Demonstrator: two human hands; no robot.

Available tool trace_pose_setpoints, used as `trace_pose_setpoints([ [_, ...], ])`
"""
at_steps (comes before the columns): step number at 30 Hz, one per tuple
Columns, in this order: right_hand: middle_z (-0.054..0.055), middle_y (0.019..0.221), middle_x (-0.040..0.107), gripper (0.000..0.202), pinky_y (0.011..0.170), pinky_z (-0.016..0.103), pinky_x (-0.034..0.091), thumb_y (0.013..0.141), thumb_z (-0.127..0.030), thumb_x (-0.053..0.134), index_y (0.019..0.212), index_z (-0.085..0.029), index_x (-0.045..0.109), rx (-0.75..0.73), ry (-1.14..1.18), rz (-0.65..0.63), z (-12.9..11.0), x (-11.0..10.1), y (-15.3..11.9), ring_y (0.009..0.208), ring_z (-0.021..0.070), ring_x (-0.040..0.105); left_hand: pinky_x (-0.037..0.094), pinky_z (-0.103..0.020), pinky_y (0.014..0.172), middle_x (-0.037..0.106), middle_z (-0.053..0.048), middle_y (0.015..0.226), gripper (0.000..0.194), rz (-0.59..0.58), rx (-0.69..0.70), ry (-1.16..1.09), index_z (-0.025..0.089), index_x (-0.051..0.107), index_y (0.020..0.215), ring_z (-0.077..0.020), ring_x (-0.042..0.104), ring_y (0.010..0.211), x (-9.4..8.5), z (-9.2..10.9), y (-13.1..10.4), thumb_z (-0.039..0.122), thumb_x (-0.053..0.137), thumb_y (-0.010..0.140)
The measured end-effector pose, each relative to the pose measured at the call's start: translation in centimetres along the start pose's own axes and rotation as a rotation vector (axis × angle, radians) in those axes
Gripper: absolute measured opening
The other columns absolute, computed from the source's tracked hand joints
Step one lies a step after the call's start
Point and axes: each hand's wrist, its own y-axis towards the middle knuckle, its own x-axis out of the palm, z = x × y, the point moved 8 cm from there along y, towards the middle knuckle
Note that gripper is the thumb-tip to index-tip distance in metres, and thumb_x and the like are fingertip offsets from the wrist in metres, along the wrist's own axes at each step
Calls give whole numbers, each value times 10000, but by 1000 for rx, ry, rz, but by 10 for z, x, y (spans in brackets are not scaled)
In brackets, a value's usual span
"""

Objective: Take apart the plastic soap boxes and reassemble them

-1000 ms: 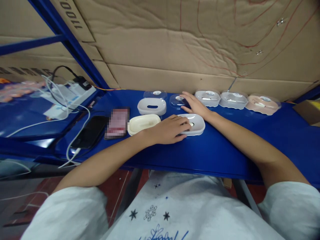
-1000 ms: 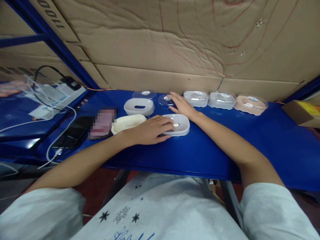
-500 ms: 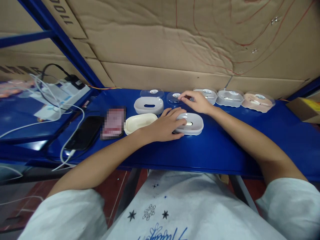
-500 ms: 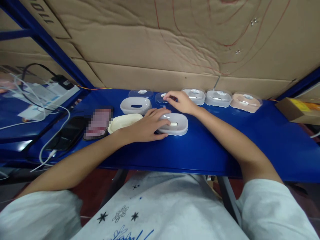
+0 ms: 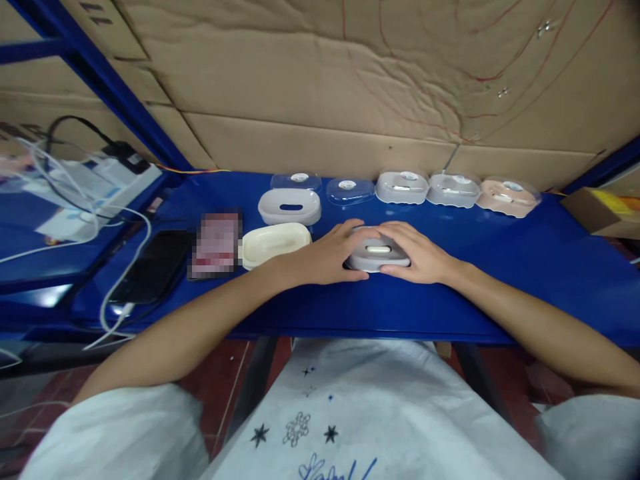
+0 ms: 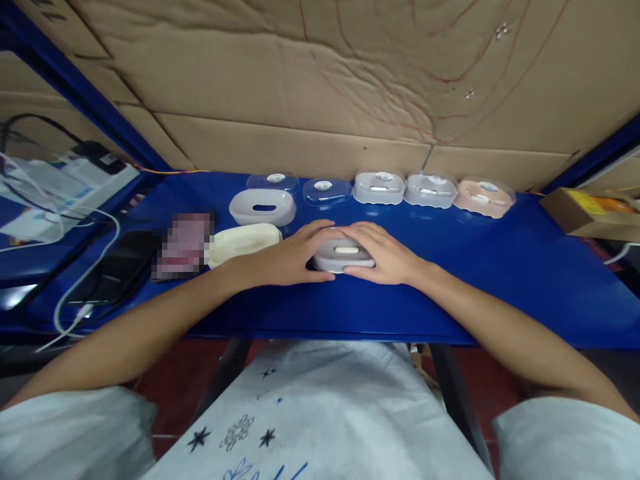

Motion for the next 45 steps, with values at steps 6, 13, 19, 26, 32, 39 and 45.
trace_pose_setpoints([
  [6, 155, 1522, 635, 806, 1144, 593, 562, 1003, -578, 701, 1692, -328, 366, 1, 18, 80, 3, -6, -6, 1389, 374, 632, 370, -627, 1252, 460, -152, 1625, 875, -58, -39, -148, 312, 364, 1597, -400, 455, 1515, -5, -2, 3, 568, 828, 901],
  [13, 156, 1501, 652, 802, 1157, 603, 547, 974, -615, 722, 1658, -313, 431, 26, 4, 99, -2, -5, -6, 1382, 385, 638, 372, -596, 1258, 444, -173, 1635, 875, -10, -97, -205, 263, 350, 1550, -393, 499, 1491, -5, -6, 4, 540, 831, 874],
  [19, 139, 1433, 691, 669, 1128, 574, 571, 960, -625, 733, 1533, -321, 569, 86, 27, 144, -1, -9, -7, 1343, 373, 667, 369, -576, 1289, 303, -216, 1737, 1100, 51, -37, -256, 247, 232, 1658, -397, 404, 1578, -8, -7, 5, 525, 893, 824],
  [26, 129, 1375, 717, 575, 1064, 517, 606, 971, -582, 743, 1458, -301, 621, 73, 88, 195, -2, -15, -4, 1265, 336, 709, 379, -617, 1285, 134, -208, 1818, 1291, 46, -34, -279, 307, 27, 1744, -419, 367, 1611, -10, -4, 3, 548, 908, 832],
  [32, 89, 1293, 758, 387, 1045, 482, 590, 1021, -539, 686, 1326, -301, 695, 163, 156, 319, 8, -27, -5, 1205, 300, 723, 299, -618, 1332, 183, -206, 1809, 1317, 55, 23, -172, 278, 7, 1760, -426, 278, 1653, -7, -6, 3, 485, 921, 836],
  [39, 74, 1184, 778, 360, 1008, 497, 577, 973, -589, 719, 1162, -282, 730, 432, 101, 624, 53, -44, -19, 1116, 298, 732, 356, -658, 1244, 277, -230, 1766, 1011, 190, 102, 207, 283, 232, 1735, -448, 323, 1618, -18, 2, 3, 352, 833, 926],
  [45, 95, 1193, 733, 364, 1075, 536, 563, 916, -614, 782, 1061, -280, 771, 460, 22, 612, 73, -44, -22, 1191, 316, 703, 485, -455, 1087, 770, -121, 1248, 234, 24, 317, 331, 207, 730, 1247, -290, 714, 1194, -1, 26, 2, 349, 638, 1086],
])
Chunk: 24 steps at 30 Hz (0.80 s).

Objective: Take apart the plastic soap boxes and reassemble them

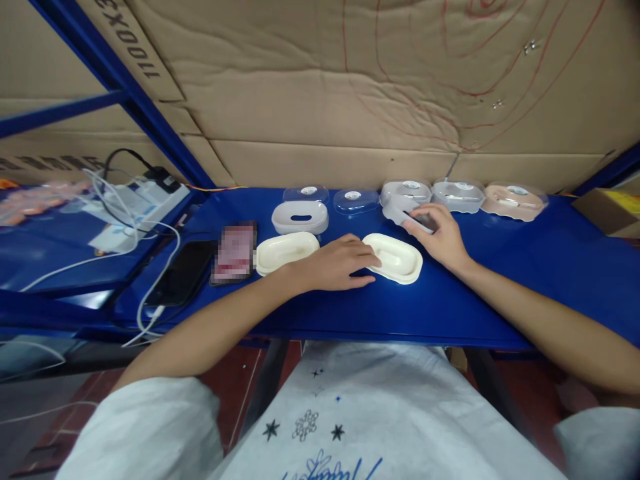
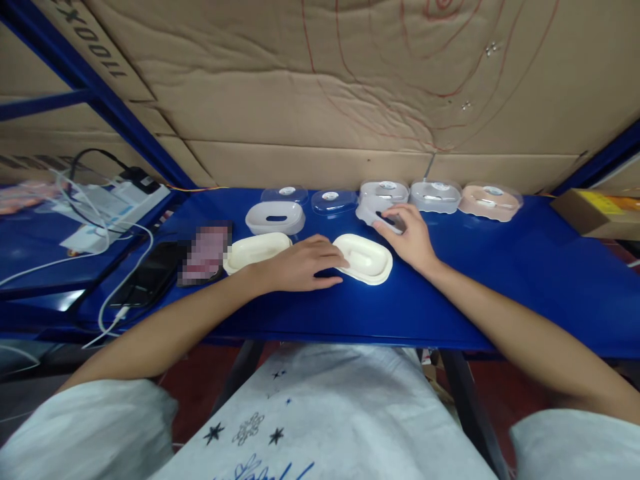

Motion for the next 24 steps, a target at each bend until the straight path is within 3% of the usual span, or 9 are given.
trace_pose_setpoints([
  [2, 108, 1267, 701, 365, 1099, 558, 555, 916, -628, 779, 1041, -286, 790, -2, -17, -65, 2, 5, -2, 1253, 335, 684, 511, -402, 1000, 795, -99, 1124, 230, -56, -19, 11, 198, 746, 1182, -266, 742, 1085, 4, 3, 1, 384, 656, 1081],
  [6, 109, 1356, 661, 333, 1162, 617, 503, 928, -614, 770, 1056, -309, 809, -29, -50, -174, 0, 12, -5, 1331, 367, 648, 517, -376, 942, 817, -69, 1094, 235, -117, -102, 39, 220, 755, 1153, -258, 762, 999, 1, 5, 0, 421, 720, 1036],
  [11, 106, 1501, 602, 248, 1190, 736, 393, 989, -431, 668, 1180, -338, 795, -62, -164, -295, -4, 21, -11, 1444, 413, 562, 502, -342, 786, 817, -37, 958, 268, -236, -185, 119, 262, 722, 1228, -263, 776, 882, -1, 5, 0, 422, 704, 1013],
  [16, 172, 1579, 487, 415, 1140, 764, 427, 894, -336, 688, 1306, -282, 677, 50, -256, -253, 5, 19, -14, 1497, 474, 470, 466, -339, 693, 797, -42, 919, 348, -311, -207, 216, 240, 617, 1295, -273, 755, 789, -3, 4, 0, 253, 628, 948],
  [21, 168, 1393, 547, 318, 1199, 657, 472, 935, -342, 658, 1238, -250, 634, -39, -168, -237, -2, 19, -14, 1403, 403, 552, 512, -376, 845, 792, -74, 1027, 368, -246, -201, 142, 210, 588, 1323, -290, 759, 922, -7, 3, 1, 251, 641, 961],
  [24, 152, 1370, 576, 309, 1110, 610, 564, 981, -346, 633, 1279, -267, 619, -93, -108, -275, -12, 21, -15, 1261, 357, 645, 497, -388, 973, 777, -95, 1154, 263, -215, -151, 104, 205, 630, 1255, -280, 743, 1056, -6, 4, 2, 236, 630, 994],
])
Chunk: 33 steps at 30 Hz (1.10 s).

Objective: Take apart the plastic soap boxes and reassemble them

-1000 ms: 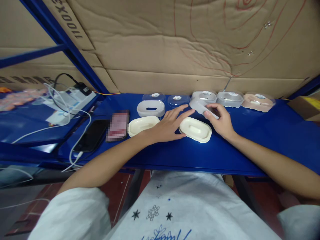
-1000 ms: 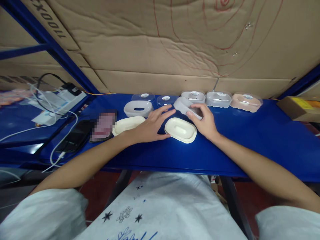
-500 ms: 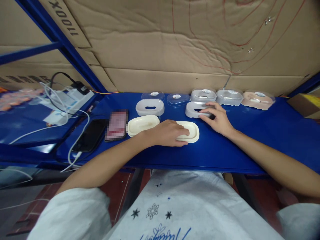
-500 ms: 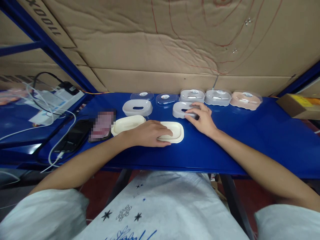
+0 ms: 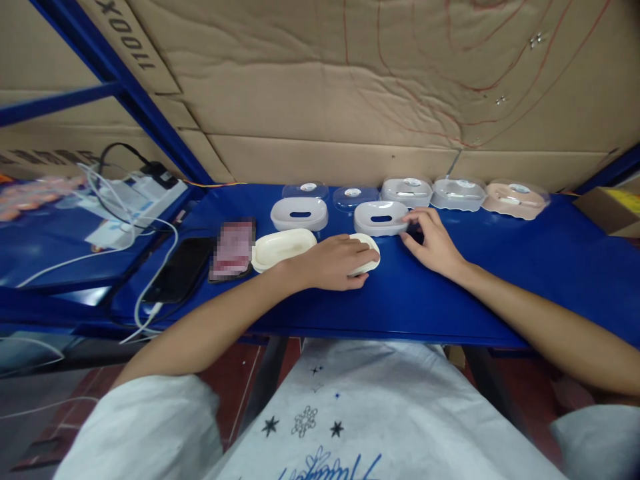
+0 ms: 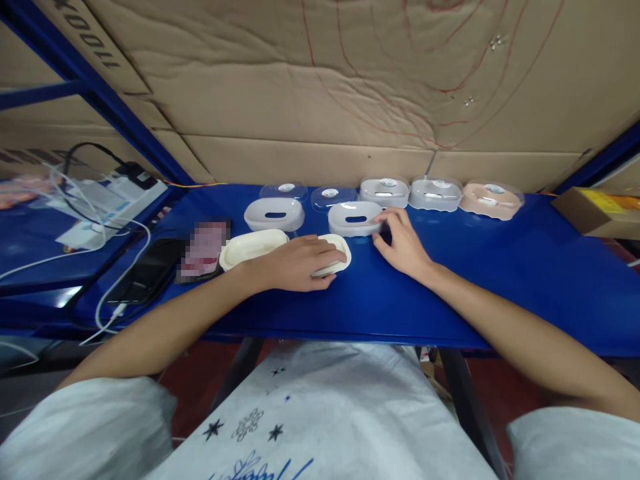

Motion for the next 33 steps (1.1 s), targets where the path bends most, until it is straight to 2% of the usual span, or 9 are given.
trace_pose_setpoints([
  [2, 143, 1362, 607, 314, 1084, 607, 582, 1006, -349, 616, 1312, -280, 610, -46, 14, -43, -8, 2, 0, 1224, 344, 665, 490, -386, 990, 768, -93, 1183, 218, 11, 25, -15, 204, 648, 1201, -271, 732, 1081, 1, 1, 1, 190, 614, 986],
  [5, 143, 1391, 624, 344, 1166, 636, 525, 1040, -360, 584, 1376, -288, 596, -110, 24, -118, -17, 7, -2, 1345, 357, 619, 495, -393, 977, 757, -98, 1170, 227, 27, 58, -32, 197, 649, 1156, -272, 718, 1067, 1, 4, 0, 123, 593, 949],
  [9, 132, 1556, 544, 400, 1266, 664, 427, 1063, -391, 548, 1457, -319, 567, -136, 72, -218, -21, 16, -6, 1494, 351, 527, 507, -405, 970, 740, -103, 1143, 296, 34, 60, -53, 199, 621, 1156, -278, 699, 1043, 1, 5, -2, 62, 565, 900],
  [13, 120, 1606, 526, 426, 1291, 637, 409, 1099, -392, 467, 1516, -334, 526, -196, 117, -302, -25, 23, -7, 1549, 304, 489, 515, -433, 999, 720, -111, 1128, 318, 51, 51, -60, 196, 600, 1148, -302, 679, 1064, 1, 3, -3, 61, 572, 861],
  [15, 129, 1616, 528, 432, 1288, 629, 409, 1110, -401, 436, 1525, -324, 526, -193, 86, -267, -18, 18, -2, 1556, 302, 485, 519, -449, 1013, 712, -117, 1138, 293, 63, 69, -55, 192, 607, 1121, -310, 670, 1074, 1, 3, -3, 66, 570, 859],
  [18, 157, 1684, 474, 484, 1287, 666, 370, 1094, -450, 457, 1543, -283, 529, -95, -62, -136, 9, 5, 8, 1588, 362, 436, 518, -468, 1061, 697, -132, 1234, 267, 89, 89, -65, 186, 634, 1134, -315, 662, 1141, 0, 4, -2, 92, 581, 890],
  [23, 166, 1808, 280, 723, 1297, 765, 212, 1030, -570, 524, 1669, -260, 389, 78, -295, -84, 55, -4, 16, 1670, 449, 241, 474, -555, 1173, 590, -183, 1517, 334, 124, 102, -94, 198, 667, 1323, -372, 573, 1406, 6, 1, -2, 209, 614, 994],
  [28, 170, 1825, 221, 790, 1290, 768, 201, 1040, -643, 467, 1711, -260, 305, 77, -372, -45, 67, -9, 22, 1680, 439, 212, 421, -635, 1223, 488, -226, 1646, 424, 138, 78, -102, 194, 642, 1445, -425, 473, 1533, 12, -5, -2, 277, 624, 1030],
  [33, 242, 1809, 208, 893, 1288, 736, 214, 989, -712, 550, 1683, -187, 348, 76, -428, 20, 72, -16, 41, 1659, 483, 236, 406, -638, 1237, 492, -248, 1641, 438, 132, 80, -111, 162, 638, 1462, -438, 466, 1542, 13, -6, -1, 268, 620, 1037],
])
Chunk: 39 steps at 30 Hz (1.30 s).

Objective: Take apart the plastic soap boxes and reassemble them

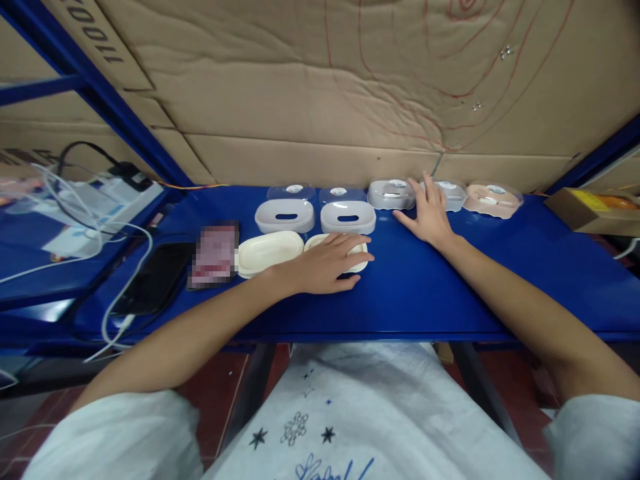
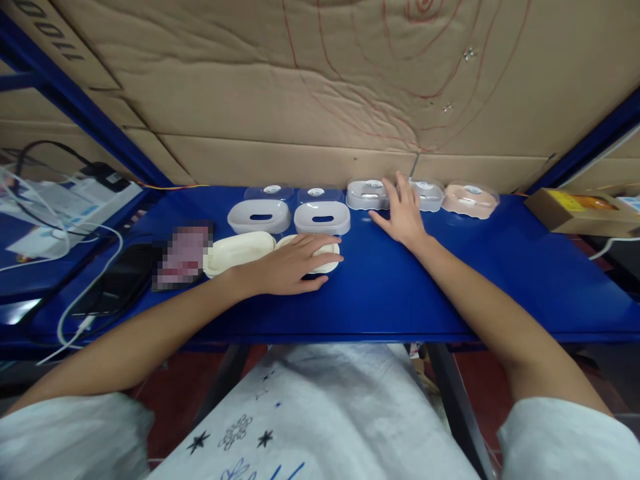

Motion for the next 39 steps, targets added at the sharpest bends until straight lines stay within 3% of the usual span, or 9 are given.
trace_pose_setpoints([
  [4, 249, 1796, 249, 934, 1291, 708, 223, 974, -767, 532, 1671, -172, 351, -1, -7, -5, 2, 4, 15, 1655, 473, 257, 455, -560, 1224, 535, -188, 1619, 431, -26, -16, -17, 209, 618, 1471, -373, 534, 1500, 2, -2, 0, 271, 617, 1044],
  [8, 214, 1655, 510, 821, 1290, 700, 225, 1004, -745, 480, 1623, -207, 441, -23, 1, -15, -3, 4, 16, 1553, 445, 437, 480, -540, 1203, 539, -189, 1622, 427, -33, -17, 11, 195, 606, 1478, -362, 553, 1485, 2, -2, -1, 278, 612, 1059],
  [11, 223, 1495, 618, 764, 1241, 712, 269, 990, -756, 496, 1500, -194, 585, 11, -16, 15, -6, -3, 12, 1439, 481, 505, 482, -549, 1198, 547, -202, 1616, 430, -30, -5, 17, 177, 606, 1485, -373, 553, 1486, 1, -1, -1, 276, 607, 1067],
  [18, 241, 1524, 572, 798, 1193, 666, 334, 977, -807, 473, 1465, -184, 576, -43, -16, 30, -17, -7, 8, 1438, 458, 510, 471, -524, 1211, 542, -172, 1635, 434, -32, -12, 29, 211, 602, 1500, -349, 543, 1504, 1, -2, -2, 287, 609, 1073],
  [23, 224, 1434, 644, 778, 1126, 614, 446, 963, -807, 520, 1436, -193, 588, -82, 6, 14, -19, -5, 9, 1346, 438, 592, 468, -525, 1214, 522, -168, 1655, 434, -59, -19, 51, 210, 592, 1508, -345, 527, 1519, 2, -2, -3, 297, 591, 1083],
  [30, 194, 1313, 641, 686, 1101, 610, 513, 948, -767, 590, 1345, -208, 604, -37, 159, 265, -10, -29, 5, 1290, 407, 609, 423, -575, 1240, 549, -175, 1625, 463, 32, -50, -70, 224, 586, 1523, -378, 521, 1516, -5, -3, 0, 337, 605, 1074],
  [32, 192, 1322, 619, 691, 1084, 640, 521, 947, -769, 583, 1366, -220, 583, -41, 211, 332, -13, -37, 0, 1302, 416, 596, 418, -585, 1244, 543, -173, 1630, 616, 171, -128, -201, 247, 472, 1620, -387, 523, 1509, -16, -10, 1, 441, 644, 1061],
  [36, 178, 1374, 588, 764, 1136, 702, 477, 913, -809, 598, 1446, -266, 528, -205, 290, 315, -48, -40, -11, 1351, 449, 567, 489, -557, 1190, 415, -185, 1709, 1221, 497, -344, -513, 314, 100, 1755, -396, 552, 1465, -36, -36, -7, 677, 848, 861],
  [39, 142, 1406, 570, 827, 1170, 692, 475, 851, -825, 688, 1490, -335, 501, -468, 376, 209, -86, -32, -22, 1365, 444, 574, 410, -582, 1265, 337, -198, 1748, 1416, 532, -370, -597, 302, -1, 1759, -409, 449, 1554, -37, -44, -9, 717, 913, 761],
])
